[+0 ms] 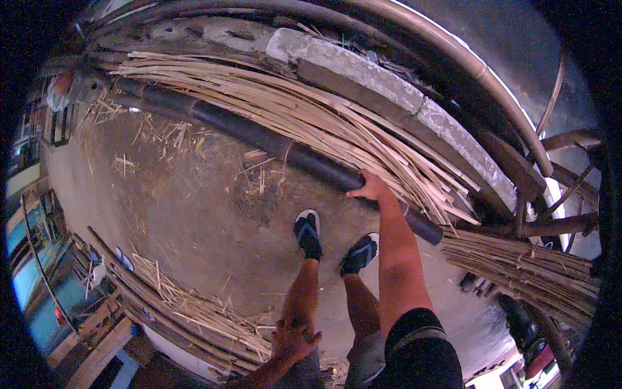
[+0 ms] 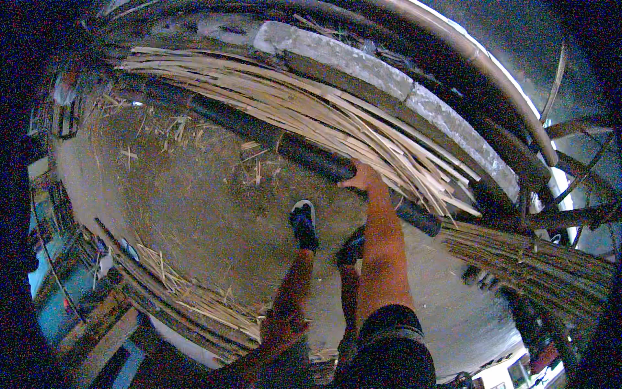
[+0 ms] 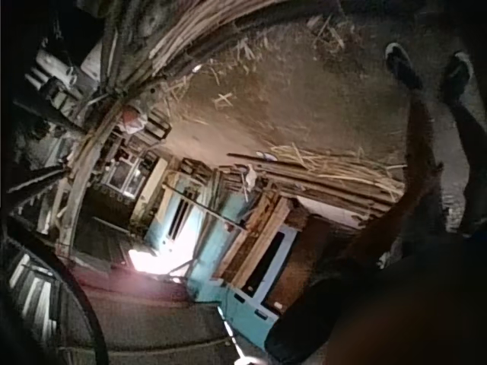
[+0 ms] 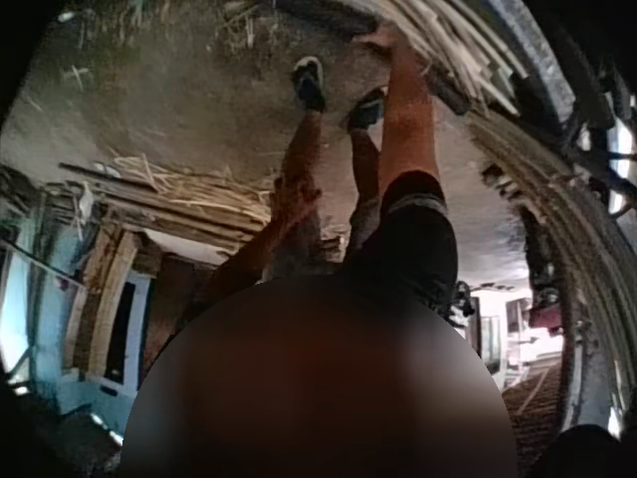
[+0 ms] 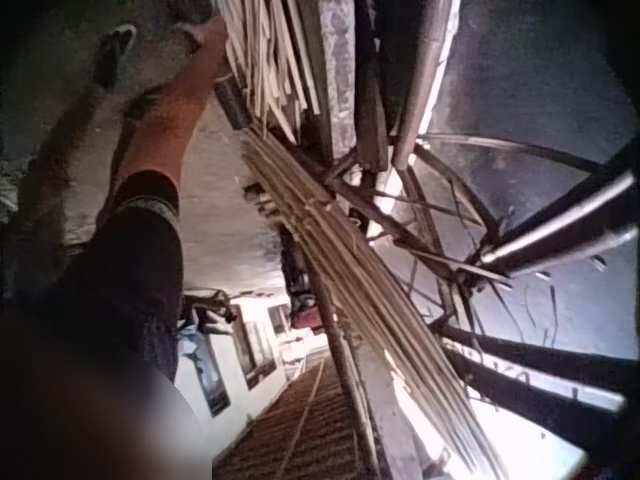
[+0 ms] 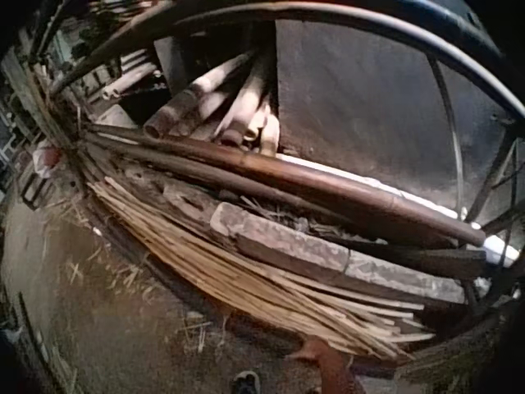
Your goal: The person sits on the floor and uses a machete to split bamboo poles into thin strips. They gather the strips, align them, and place them on a nearby rack.
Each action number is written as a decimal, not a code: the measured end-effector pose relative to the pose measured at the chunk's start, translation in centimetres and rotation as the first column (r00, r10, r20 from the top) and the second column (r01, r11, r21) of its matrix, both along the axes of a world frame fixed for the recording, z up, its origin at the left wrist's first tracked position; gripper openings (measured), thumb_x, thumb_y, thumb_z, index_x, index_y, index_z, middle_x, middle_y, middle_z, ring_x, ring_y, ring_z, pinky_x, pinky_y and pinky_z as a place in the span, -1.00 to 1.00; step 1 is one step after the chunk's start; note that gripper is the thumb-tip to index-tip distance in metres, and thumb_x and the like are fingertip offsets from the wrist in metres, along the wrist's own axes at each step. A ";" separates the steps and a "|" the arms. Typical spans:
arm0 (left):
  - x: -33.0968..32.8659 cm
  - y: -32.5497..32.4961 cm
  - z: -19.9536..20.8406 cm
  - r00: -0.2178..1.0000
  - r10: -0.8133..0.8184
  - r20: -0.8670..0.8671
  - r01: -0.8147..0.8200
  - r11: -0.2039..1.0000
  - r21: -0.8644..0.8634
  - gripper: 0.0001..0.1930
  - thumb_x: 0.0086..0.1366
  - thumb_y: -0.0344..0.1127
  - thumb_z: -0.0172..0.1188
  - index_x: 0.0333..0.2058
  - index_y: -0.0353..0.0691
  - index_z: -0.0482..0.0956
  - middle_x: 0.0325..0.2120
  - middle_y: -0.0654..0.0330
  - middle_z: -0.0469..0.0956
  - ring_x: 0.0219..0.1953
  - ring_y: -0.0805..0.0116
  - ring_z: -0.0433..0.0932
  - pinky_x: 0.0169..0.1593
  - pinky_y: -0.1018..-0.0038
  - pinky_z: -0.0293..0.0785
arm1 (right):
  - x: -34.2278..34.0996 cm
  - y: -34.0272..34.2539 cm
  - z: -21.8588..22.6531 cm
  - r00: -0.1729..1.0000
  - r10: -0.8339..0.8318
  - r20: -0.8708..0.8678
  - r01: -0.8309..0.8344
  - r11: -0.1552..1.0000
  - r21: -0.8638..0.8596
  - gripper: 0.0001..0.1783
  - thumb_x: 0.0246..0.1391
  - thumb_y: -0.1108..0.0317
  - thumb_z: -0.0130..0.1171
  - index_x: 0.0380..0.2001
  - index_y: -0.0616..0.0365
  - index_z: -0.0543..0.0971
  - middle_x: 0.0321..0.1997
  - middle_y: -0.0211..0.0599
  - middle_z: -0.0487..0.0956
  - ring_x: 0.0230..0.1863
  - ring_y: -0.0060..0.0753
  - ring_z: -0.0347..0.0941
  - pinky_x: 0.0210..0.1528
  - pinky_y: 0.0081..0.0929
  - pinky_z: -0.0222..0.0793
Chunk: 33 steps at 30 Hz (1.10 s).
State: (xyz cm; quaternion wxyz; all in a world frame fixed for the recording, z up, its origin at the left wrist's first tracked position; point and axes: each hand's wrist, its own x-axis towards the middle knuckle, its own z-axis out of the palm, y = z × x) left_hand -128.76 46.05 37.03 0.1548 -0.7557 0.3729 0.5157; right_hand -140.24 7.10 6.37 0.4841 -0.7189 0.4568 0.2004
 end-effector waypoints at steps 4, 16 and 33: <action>0.0 -0.3 -0.1 0.999 0.051 0.007 -0.051 0.999 -0.019 -0.44 0.01 0.32 0.24 -0.23 -0.02 0.66 -0.04 -0.20 0.49 0.08 -0.32 0.36 -0.01 -0.12 0.46 | -0.2 -0.7 -0.6 0.989 0.057 -0.133 -0.099 0.939 -0.329 -0.02 -0.37 -0.27 0.44 0.13 0.02 0.44 0.04 0.00 0.49 0.12 0.06 0.39 0.13 -0.09 0.32; -0.6 0.5 -1.2 0.999 0.007 0.045 -0.002 0.993 -0.118 -0.48 -0.01 0.29 0.28 -0.27 -0.01 0.67 -0.17 -0.17 0.54 -0.09 -0.28 0.49 -0.13 -0.09 0.53 | 1.3 5.0 -5.5 0.912 -0.409 -0.022 0.268 0.637 -0.723 -0.31 -0.08 0.15 0.36 0.16 0.01 0.41 -0.01 -0.13 0.38 0.01 0.00 0.33 0.04 -0.05 0.29; 1.5 -1.7 -0.2 0.986 0.160 0.038 -0.164 0.967 0.194 -0.29 0.10 0.34 0.12 -0.02 -0.18 0.54 0.03 -0.11 0.41 0.09 -0.15 0.38 0.02 -0.01 0.49 | 2.7 10.4 -13.9 0.919 -0.171 -0.354 0.022 0.921 -0.388 -0.43 0.22 0.29 -0.10 0.30 0.07 0.19 0.15 -0.05 0.39 0.24 0.03 0.26 0.26 -0.07 0.22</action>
